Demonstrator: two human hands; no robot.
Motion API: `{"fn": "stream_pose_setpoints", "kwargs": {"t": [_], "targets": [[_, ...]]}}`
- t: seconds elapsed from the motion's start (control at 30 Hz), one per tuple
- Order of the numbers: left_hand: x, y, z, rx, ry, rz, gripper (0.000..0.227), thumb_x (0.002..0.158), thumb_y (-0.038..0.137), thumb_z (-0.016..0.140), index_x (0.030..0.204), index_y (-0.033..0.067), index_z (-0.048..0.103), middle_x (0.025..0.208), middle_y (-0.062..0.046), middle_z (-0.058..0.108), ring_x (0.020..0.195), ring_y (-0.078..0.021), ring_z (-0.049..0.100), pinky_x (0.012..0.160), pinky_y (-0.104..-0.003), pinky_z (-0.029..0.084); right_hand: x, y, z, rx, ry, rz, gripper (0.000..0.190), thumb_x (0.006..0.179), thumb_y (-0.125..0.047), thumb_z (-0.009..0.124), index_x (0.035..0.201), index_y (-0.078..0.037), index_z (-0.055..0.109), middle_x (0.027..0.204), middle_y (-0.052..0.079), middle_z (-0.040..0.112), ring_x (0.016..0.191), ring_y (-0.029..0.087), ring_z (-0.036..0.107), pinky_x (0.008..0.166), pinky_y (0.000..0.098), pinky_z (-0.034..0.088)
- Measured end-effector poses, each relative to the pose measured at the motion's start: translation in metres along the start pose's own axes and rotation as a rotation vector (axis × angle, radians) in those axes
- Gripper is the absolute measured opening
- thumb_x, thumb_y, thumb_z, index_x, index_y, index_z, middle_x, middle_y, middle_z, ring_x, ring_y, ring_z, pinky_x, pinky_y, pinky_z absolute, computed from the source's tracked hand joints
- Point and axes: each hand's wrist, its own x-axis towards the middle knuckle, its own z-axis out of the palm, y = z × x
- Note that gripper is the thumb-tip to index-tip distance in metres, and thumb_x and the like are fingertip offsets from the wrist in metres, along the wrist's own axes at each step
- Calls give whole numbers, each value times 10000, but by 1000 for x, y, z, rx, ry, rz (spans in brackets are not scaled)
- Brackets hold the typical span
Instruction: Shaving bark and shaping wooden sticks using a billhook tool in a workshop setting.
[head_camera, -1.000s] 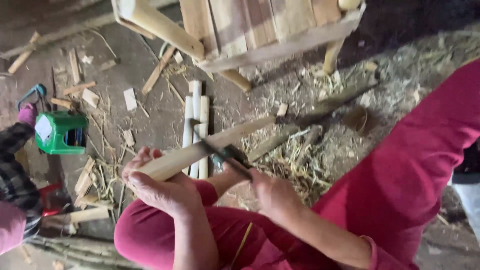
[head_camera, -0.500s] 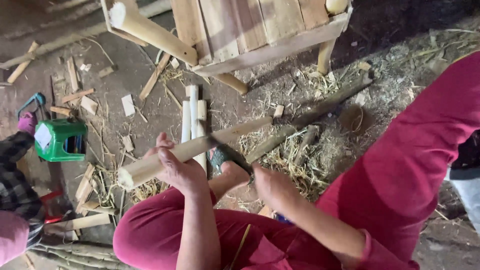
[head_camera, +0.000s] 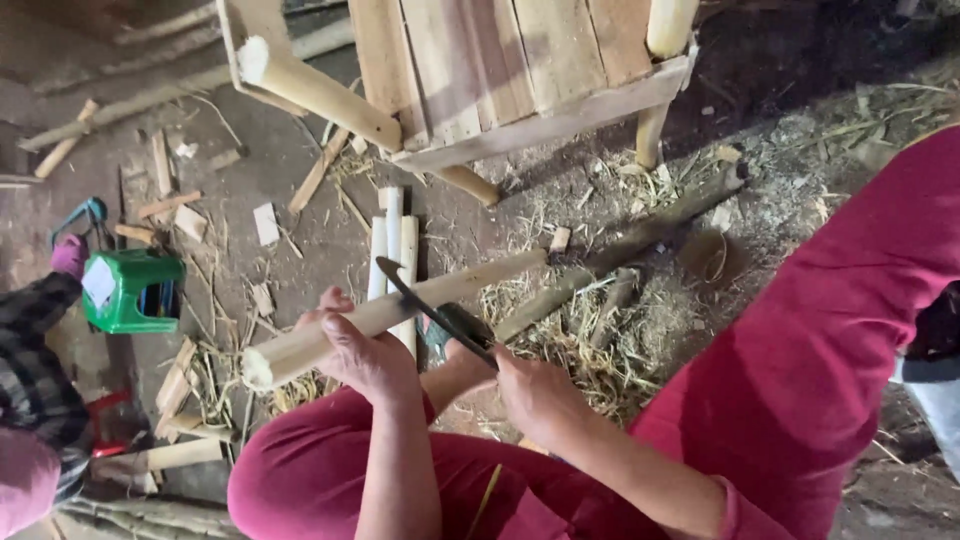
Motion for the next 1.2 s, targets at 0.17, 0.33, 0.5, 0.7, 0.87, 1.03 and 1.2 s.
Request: {"fn": "stream_pose_setpoints", "kwargs": {"t": [0.17,0.33,0.5,0.7,0.87,1.03,1.2], "targets": [[-4,-2,1,-67,-16,-58,359,895,366,657,1070,162,420,950,25,595,900,-81,536,864,-278,412,-7,1,-6,77,52,-70,642,834,49,581,1348,-40,206,576,70,506,369,149,485,291,215,456],[-3,-7,-7,-151,-56,-37,401,848,400,701,1055,143,475,951,-2,561,1071,-162,532,1081,-412,348,4,15,12,83,92,-155,350,837,15,581,1145,69,425,579,68,564,406,130,539,328,182,489],[-4,-7,-3,-64,-38,-65,229,882,299,622,987,146,488,986,-11,569,1074,-173,506,1045,-430,320,-6,-5,4,7,207,-176,308,881,49,505,1133,111,338,549,72,530,328,145,489,261,216,454],[-13,-7,-11,7,-81,107,326,936,321,597,1149,97,494,1164,-67,513,1158,-218,467,1097,-448,315,16,44,11,78,-93,311,429,901,-68,492,1294,-153,342,785,16,575,518,110,523,431,222,469],[-19,-8,-3,144,-135,190,387,909,435,583,1104,134,439,1009,4,464,1174,-239,426,1135,-486,276,20,26,-29,306,-171,385,378,928,-65,420,1305,-83,435,921,147,671,370,67,380,311,173,290],[-17,-18,1,52,-69,267,366,867,400,619,975,95,449,887,-37,450,1008,-193,469,1092,-451,322,14,10,-47,747,-38,44,256,934,-150,403,804,-14,577,478,27,484,345,72,455,364,196,424],[-13,-18,-11,251,-101,229,418,924,520,539,1038,128,451,941,4,494,1089,-212,493,1138,-536,326,16,16,2,80,11,111,511,882,3,491,1351,-90,312,527,37,492,345,109,443,282,181,419]]}}
